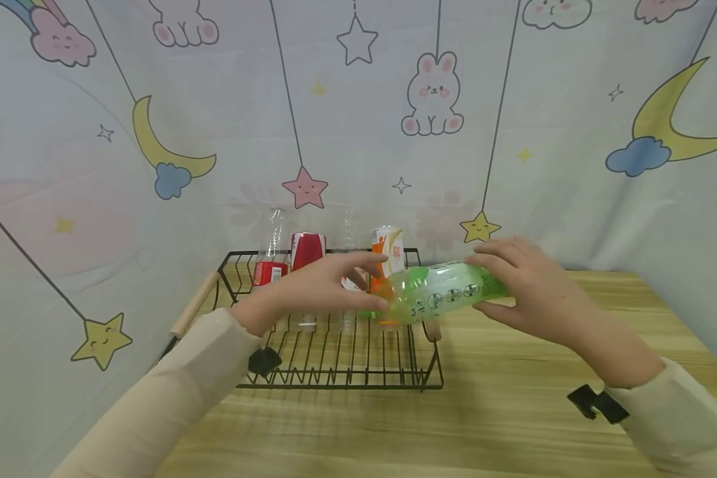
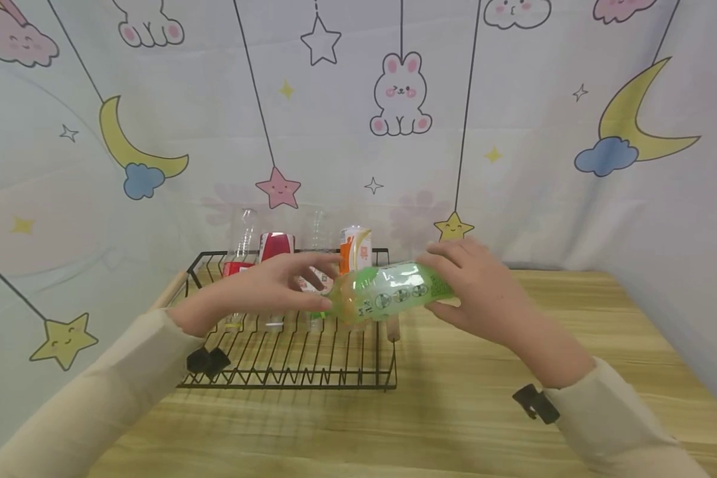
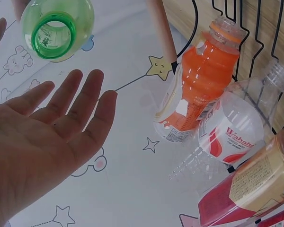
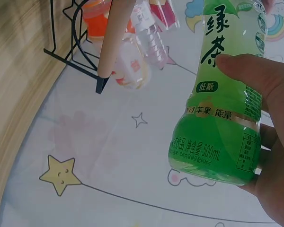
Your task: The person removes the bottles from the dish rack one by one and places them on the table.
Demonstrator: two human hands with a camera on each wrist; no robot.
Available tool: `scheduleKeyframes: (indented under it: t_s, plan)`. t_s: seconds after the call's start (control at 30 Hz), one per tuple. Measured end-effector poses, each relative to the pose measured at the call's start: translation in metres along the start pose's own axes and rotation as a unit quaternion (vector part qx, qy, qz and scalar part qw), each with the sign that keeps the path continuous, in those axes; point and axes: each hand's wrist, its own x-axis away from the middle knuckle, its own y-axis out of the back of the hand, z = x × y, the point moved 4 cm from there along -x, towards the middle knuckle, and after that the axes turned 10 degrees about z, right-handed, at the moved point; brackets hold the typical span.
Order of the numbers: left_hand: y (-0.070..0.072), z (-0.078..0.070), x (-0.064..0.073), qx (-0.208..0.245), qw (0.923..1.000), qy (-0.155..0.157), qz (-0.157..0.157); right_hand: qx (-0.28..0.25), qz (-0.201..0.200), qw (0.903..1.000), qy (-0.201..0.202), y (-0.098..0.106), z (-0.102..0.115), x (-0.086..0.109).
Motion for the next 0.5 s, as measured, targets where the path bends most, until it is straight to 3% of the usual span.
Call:
scheduleKeyframes:
  t_s: [0.3,0.5]
  plan:
    - [0.013,0.010,0.008,-0.002,0.9998,-0.006,-0.021,-0.022,-0.028,0.9984,-0.044,0.014,-0.028,0.029]
    - [0.021,0.025,0.010,0.002,0.9987,0.034,-0.037,-0.042,-0.018,0.9930,-0.109,0.019,-0.045,0.049]
